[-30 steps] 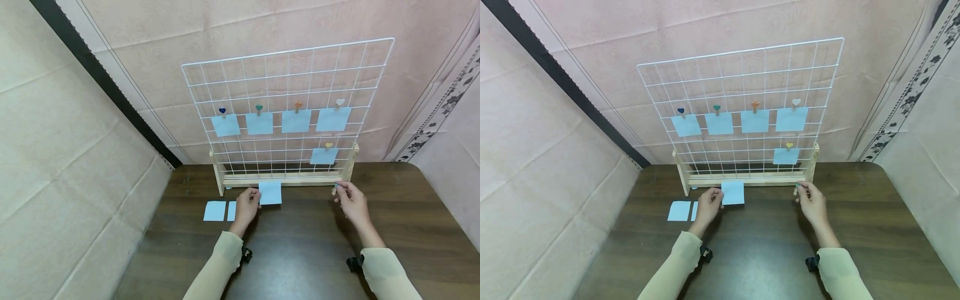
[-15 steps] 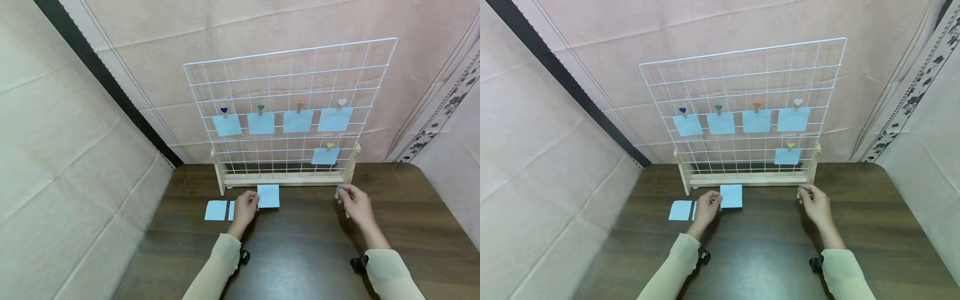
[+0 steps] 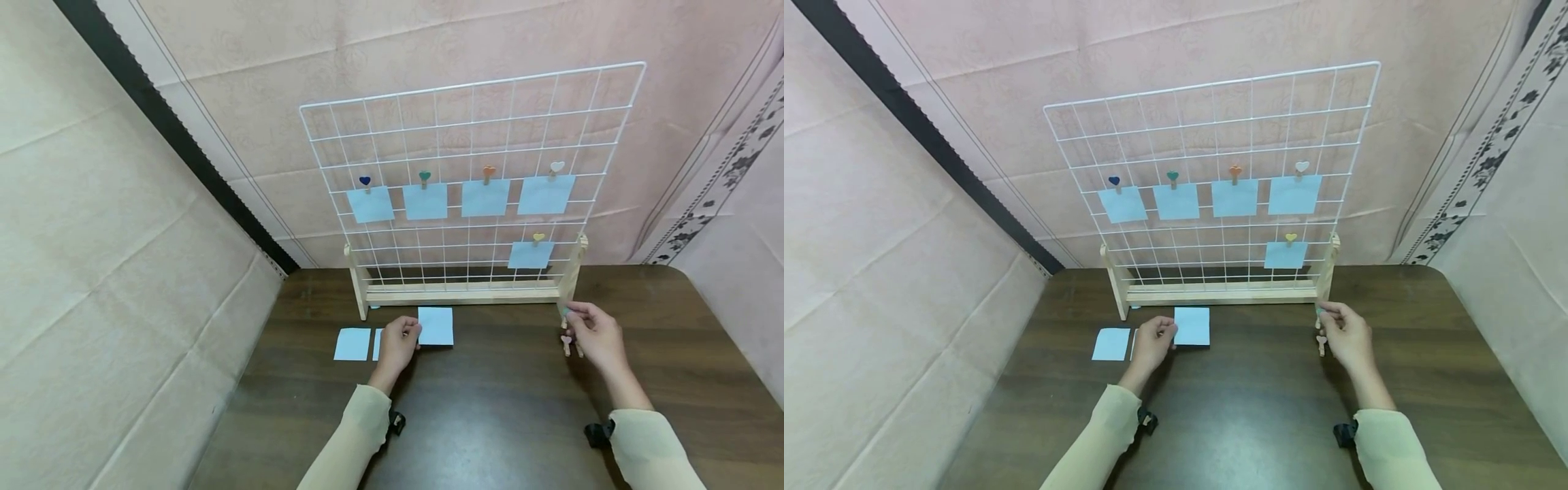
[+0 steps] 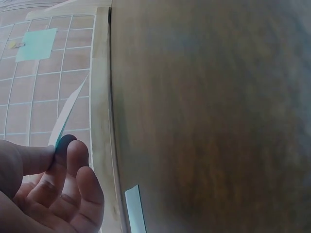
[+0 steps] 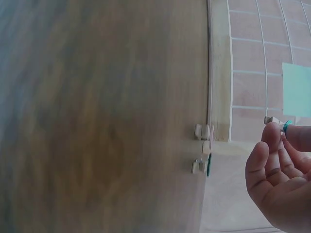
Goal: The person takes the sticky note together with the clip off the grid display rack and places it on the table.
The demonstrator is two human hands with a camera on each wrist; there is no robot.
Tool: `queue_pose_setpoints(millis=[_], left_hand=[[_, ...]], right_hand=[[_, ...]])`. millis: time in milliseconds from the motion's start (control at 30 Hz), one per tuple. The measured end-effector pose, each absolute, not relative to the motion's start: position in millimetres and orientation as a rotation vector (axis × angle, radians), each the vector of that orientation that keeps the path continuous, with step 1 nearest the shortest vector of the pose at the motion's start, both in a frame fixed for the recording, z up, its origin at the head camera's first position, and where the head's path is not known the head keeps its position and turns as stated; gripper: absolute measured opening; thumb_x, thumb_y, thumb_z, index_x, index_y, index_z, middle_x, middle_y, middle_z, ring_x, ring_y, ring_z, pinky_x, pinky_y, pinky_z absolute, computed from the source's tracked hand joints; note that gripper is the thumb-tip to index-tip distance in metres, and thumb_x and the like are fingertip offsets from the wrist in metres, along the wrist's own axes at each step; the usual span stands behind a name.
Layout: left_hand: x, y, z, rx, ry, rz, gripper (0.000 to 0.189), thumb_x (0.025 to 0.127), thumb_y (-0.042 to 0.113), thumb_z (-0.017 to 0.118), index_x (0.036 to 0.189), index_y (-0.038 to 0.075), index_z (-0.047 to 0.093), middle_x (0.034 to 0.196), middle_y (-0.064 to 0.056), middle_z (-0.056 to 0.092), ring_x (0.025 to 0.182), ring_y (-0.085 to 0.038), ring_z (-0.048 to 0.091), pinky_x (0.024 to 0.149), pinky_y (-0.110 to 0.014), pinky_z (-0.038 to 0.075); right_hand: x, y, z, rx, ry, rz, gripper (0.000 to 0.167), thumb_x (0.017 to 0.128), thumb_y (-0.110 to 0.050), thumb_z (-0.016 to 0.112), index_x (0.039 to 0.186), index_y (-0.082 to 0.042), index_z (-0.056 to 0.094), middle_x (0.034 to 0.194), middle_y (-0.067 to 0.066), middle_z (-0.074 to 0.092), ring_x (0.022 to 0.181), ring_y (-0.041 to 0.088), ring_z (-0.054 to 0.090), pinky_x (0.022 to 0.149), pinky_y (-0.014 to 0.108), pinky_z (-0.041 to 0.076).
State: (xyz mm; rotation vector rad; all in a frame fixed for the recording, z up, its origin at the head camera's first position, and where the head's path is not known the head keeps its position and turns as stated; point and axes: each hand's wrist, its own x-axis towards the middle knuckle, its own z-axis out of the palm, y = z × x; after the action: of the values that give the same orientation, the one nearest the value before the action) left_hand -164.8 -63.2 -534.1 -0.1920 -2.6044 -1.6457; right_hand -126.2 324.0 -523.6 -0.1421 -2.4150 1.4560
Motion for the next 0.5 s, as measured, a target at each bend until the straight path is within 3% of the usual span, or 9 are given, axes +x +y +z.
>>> queue_pose_setpoints(millis=[300, 500], left_hand=[[-163.4, -66.0, -539.0, -0.185, -2.618, -1.63, 0.017, 0.105, 0.012, 0.065, 0.115, 0.002, 0.075, 0.092, -0.006, 0.076, 0.066, -0.014, 0.069, 0.063, -0.028, 0.055], [-162.7, -67.4, -539.1, -0.168, -2.638, -1.637, 0.019, 0.105, 0.01, 0.065, 0.117, -0.001, 0.074, 0.088, -0.005, 0.075, 0.064, -0.015, 0.068, 0.06, -0.027, 0.054]], right_hand=[[-123.9, 333.7, -524.9, -0.171, -2.45, 1.427, 0.027, 0.107, -0.006, 0.058, 0.126, 0.012, 0.065, 0.109, 0.034, 0.071, 0.067, -0.003, 0.063, 0.055, 0.02, 0.052], [-122.6, 339.3, -524.1, -0.192, -2.497, 1.44, 0.028, 0.109, -0.01, 0.057, 0.125, 0.013, 0.063, 0.11, 0.034, 0.071, 0.068, 0.002, 0.065, 0.056, 0.023, 0.054]])
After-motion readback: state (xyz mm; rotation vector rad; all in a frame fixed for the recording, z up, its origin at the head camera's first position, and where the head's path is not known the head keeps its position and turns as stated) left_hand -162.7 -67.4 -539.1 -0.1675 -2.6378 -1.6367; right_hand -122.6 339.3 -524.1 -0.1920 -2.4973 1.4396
